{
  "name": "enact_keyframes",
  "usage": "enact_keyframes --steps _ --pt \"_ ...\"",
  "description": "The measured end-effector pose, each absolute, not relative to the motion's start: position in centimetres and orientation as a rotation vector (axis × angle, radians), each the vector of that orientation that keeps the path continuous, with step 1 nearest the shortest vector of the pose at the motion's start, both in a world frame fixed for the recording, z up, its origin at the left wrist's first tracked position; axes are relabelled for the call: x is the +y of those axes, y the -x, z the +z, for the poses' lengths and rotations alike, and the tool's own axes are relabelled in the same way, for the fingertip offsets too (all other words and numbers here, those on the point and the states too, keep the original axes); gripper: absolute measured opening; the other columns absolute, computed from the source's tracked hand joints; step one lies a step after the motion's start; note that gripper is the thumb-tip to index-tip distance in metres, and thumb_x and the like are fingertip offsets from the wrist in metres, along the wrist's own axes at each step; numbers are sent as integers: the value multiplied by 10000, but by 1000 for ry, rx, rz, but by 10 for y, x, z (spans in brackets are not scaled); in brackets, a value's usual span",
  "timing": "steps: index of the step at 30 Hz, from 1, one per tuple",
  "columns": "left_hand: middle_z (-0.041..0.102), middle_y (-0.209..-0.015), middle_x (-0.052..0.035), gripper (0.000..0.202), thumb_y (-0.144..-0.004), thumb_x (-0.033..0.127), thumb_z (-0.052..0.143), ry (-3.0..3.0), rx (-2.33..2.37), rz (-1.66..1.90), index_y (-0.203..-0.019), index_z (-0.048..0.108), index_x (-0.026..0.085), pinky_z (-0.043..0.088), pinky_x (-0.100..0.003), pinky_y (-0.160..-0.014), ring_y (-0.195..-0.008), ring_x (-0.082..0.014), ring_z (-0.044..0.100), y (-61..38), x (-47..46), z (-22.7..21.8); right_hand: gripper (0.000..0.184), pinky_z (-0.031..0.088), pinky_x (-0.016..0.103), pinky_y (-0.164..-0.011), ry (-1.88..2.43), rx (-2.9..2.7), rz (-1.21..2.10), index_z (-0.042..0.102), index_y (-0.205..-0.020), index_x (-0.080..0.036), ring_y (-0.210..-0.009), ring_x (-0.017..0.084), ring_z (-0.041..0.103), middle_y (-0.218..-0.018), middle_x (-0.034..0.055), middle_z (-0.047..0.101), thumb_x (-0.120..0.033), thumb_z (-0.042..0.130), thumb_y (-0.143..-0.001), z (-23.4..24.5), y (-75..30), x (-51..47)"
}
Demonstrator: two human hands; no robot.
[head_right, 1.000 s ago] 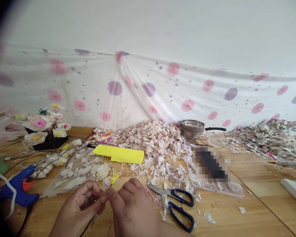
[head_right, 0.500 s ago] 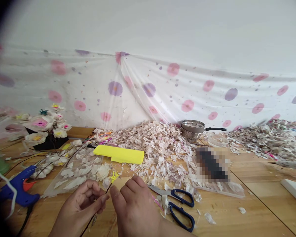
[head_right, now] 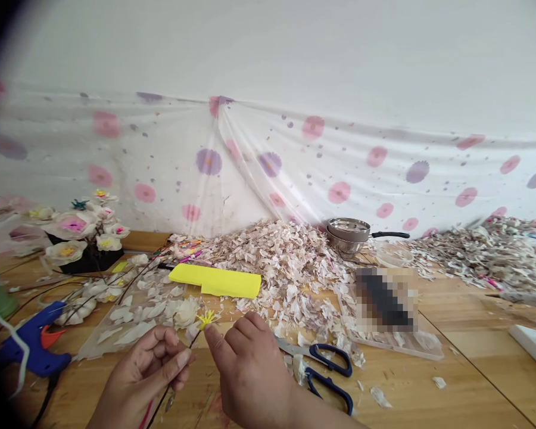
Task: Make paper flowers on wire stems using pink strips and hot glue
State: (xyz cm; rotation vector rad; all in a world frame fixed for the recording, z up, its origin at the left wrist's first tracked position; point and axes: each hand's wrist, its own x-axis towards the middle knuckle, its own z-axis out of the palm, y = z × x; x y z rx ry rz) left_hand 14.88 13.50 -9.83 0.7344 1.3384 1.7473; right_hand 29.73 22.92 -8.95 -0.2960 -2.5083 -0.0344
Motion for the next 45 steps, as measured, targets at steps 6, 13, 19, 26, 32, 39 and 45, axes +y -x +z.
enact_keyframes --steps 6,13,19,26,32,39,45 --pt "581 -601 37 474 -562 376 849 -630 1322 1767 -812 487 200 422 -199 -455 -518 -121 534 -145 139 -101 436 391 383 -745 298 -2338 205 421 -1270 -159 -747 211 500 -815 73 609 -75 449 -843 -90 -299 230" --pt "597 -628 44 454 -672 384 783 -751 1359 1701 -914 439 213 437 -203 -474 -544 -124 542 -147 137 -110 474 368 277 -644 635 -1793 1481 368 -1297 -232 -708 155 480 -773 -12 520 -308 549 -866 -89 -294 220" --pt "599 -621 46 453 -699 388 762 -813 1355 1653 -933 414 218 440 -210 -474 -540 -127 545 -146 135 -114 665 335 297 -689 607 -1520 1831 321 -1312 -159 -679 142 452 -712 -38 513 -351 652 -768 -84 -288 219" --pt "611 -617 40 452 -694 403 762 -817 1343 1627 -927 420 221 438 -213 -471 -520 -130 556 -148 135 -118 629 345 314 -712 615 -1606 1669 302 -1331 -171 -718 154 469 -751 -28 506 -371 604 -817 -95 -287 219" --pt "606 -600 42 442 -701 411 754 -848 1362 1609 -918 418 222 436 -216 -465 -513 -137 562 -148 136 -120 580 368 301 -685 665 -1637 1554 327 -1318 -181 -698 151 470 -764 -23 502 -364 582 -831 -99 -285 218" --pt "609 -608 43 430 -711 413 744 -866 1357 1593 -914 416 224 435 -216 -464 -506 -133 561 -148 135 -121 525 404 286 -688 732 -1688 1408 403 -1304 -204 -718 160 517 -754 -15 560 -337 601 -836 -103 -286 220" --pt "599 -601 50 424 -717 403 742 -871 1361 1592 -925 417 227 435 -215 -466 -515 -137 567 -149 134 -121 512 413 283 -708 760 -1719 1383 445 -1290 -220 -727 163 539 -746 -19 575 -342 619 -824 -101 -287 219"
